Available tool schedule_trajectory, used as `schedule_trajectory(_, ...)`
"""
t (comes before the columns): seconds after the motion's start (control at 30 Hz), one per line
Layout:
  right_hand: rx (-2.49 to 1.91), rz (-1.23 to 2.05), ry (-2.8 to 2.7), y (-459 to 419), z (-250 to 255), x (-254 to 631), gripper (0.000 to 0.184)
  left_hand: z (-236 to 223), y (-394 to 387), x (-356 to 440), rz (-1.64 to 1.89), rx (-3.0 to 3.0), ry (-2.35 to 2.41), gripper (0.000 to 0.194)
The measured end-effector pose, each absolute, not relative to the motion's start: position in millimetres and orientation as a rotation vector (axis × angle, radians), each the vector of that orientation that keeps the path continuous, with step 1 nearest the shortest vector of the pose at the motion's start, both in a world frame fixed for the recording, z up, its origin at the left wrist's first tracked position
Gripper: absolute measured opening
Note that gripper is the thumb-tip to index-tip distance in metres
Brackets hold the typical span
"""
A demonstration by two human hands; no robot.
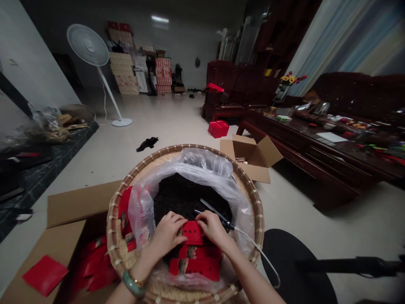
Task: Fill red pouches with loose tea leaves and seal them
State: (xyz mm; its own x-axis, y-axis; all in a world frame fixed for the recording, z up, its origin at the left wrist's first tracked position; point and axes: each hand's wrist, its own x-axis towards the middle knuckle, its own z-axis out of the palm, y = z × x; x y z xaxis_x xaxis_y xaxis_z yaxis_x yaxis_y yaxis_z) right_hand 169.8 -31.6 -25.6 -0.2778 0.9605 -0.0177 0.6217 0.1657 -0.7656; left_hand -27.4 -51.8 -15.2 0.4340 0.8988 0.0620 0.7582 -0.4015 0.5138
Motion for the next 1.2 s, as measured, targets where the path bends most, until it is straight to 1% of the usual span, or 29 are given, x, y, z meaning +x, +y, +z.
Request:
schedule_trajectory(0.07,-1.508,0.871,-2.039,-33,-24,169,0.022,-13,-57,-25,0.382,2.378,1.432,0.061)
schedule_trajectory(0.1,-1.518,0.843,-2.078,-34,-23,169,0.022,-13,-59,-25,0.352,2.403,1.437,0.065)
schedule_trajectory(0.3,-1.624,0.585,-2.171,-33,-13,175,0.025,-16,-55,-28,0.392,2.279,1.383,0.062)
schedule_trajectory(0.4,-1.624,0.539,-2.111,-30,-11,182,0.026,-15,-51,-32,0.433,2.147,1.387,0.061)
schedule_trajectory(0.47,-1.572,0.587,-2.039,-29,-9,185,0.025,-12,-50,-33,0.453,2.084,1.394,0.058)
schedule_trajectory(0.57,-1.449,0.742,-1.910,-32,-6,183,0.026,-8,-48,-34,0.476,2.007,1.414,0.052)
schedule_trajectory(0.63,-1.376,0.849,-1.849,-37,-6,179,0.026,-7,-49,-32,0.526,1.960,1.460,0.042)
schedule_trajectory(0.7,-1.323,0.919,-1.796,-42,-8,173,0.022,-6,-50,-30,0.604,1.917,1.507,0.033)
schedule_trajectory(0.77,-1.287,0.932,-1.719,-46,-13,168,0.022,-5,-52,-26,0.666,1.884,1.541,0.025)
schedule_trajectory(0.87,-1.265,0.874,-1.583,-46,-18,161,0.034,-2,-56,-17,0.772,1.892,1.615,0.017)
schedule_trajectory(0.93,-1.268,0.821,-1.522,-45,-19,157,0.037,-2,-60,-10,0.888,1.951,1.641,0.015)
schedule_trajectory(1.07,-1.260,0.725,-1.522,-45,-17,151,0.032,-9,-64,1,1.140,2.043,1.615,0.023)
schedule_trajectory(1.2,-1.229,0.611,-1.617,-51,-16,146,0.043,-18,-67,5,1.323,2.052,1.671,0.039)
